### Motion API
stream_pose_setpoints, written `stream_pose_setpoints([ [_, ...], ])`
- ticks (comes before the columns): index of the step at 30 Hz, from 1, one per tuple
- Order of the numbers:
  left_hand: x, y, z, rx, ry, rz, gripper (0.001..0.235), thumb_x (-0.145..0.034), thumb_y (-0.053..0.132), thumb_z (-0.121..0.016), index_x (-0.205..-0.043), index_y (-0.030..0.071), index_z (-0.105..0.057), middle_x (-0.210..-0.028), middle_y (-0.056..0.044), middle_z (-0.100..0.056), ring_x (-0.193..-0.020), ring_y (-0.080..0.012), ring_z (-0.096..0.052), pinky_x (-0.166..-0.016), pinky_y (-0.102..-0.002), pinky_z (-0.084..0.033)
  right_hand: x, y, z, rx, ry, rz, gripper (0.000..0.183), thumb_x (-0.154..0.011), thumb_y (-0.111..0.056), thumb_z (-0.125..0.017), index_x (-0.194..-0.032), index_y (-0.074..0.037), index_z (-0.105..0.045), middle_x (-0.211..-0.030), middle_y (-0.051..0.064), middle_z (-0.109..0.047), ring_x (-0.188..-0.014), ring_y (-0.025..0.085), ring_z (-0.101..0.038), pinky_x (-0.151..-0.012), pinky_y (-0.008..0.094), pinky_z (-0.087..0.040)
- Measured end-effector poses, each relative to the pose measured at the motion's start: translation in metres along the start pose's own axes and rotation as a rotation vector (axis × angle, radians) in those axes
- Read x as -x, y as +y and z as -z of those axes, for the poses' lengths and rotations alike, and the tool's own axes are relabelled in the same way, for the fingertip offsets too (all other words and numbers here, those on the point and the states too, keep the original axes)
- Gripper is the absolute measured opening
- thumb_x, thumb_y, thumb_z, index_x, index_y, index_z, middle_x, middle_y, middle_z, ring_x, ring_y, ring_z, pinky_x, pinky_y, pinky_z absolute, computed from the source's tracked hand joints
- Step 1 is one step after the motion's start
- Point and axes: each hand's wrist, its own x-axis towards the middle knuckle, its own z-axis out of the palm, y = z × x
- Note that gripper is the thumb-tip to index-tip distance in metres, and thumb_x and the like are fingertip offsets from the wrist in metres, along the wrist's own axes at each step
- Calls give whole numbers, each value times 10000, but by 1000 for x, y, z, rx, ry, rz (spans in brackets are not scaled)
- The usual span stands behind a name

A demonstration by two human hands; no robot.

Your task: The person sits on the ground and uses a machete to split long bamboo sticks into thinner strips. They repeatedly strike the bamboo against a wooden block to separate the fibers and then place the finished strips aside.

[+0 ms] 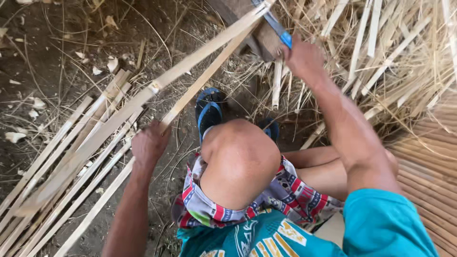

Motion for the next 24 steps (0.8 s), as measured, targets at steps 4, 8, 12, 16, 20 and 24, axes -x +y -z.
stream_pose_setpoints([
  [4, -40, 32, 13, 61, 171, -160, 403, -852, 517, -746, -1032, 158, -713, -857, -155, -745, -731, -360, -724, -622, -499, -586, 11, -19, -14, -114, 137, 142, 502, -1137, -438, -460, -1183, 56, -535, -645, 92, -572, -479, 226, -519, -432, 426, -463],
  [8, -82, 78, 3, 174, 258, -209, 384, -902, 499, -709, -1010, 131, -717, -805, -123, -744, -668, -329, -732, -594, -473, -590, 30, -71, -18, -273, -181, -55, 456, -1082, -425, -458, -1135, 27, -500, -610, 75, -568, -417, 217, -562, -340, 434, -475],
  [12, -84, 77, -21, 81, 330, -205, 366, -989, 470, -667, -1072, 117, -719, -731, -140, -714, -610, -334, -704, -541, -471, -563, 39, -64, -57, 84, 2, 523, 419, -1082, -404, -515, -1072, 14, -551, -618, 95, -593, -498, 262, -611, -428, 446, -508],
  [16, -49, 42, -18, 59, 180, -122, 382, -997, 454, -641, -1137, 103, -700, -789, -159, -720, -663, -344, -712, -570, -473, -565, 2, -19, -39, 32, 193, 318, 383, -1089, -375, -552, -1010, -3, -594, -645, 107, -611, -579, 292, -660, -497, 458, -537],
  [20, -55, 52, -16, 65, 169, -142, 406, -1005, 438, -615, -1203, 89, -681, -848, -179, -725, -716, -353, -720, -599, -475, -567, 53, -64, -52, 51, -25, 449, 426, -1095, -397, -516, -1084, 25, -575, -628, 111, -610, -550, 306, -647, -652, 494, -477],
  [24, -32, 36, -23, -2, 94, -168, 436, -1014, 422, -589, -1269, 75, -661, -907, -198, -731, -768, -363, -728, -628, -477, -568, 25, -17, -11, 168, 100, 289, 399, -1102, -389, -474, -1078, -6, -585, -657, 92, -609, -562, 276, -648, -577, 447, -500],
])
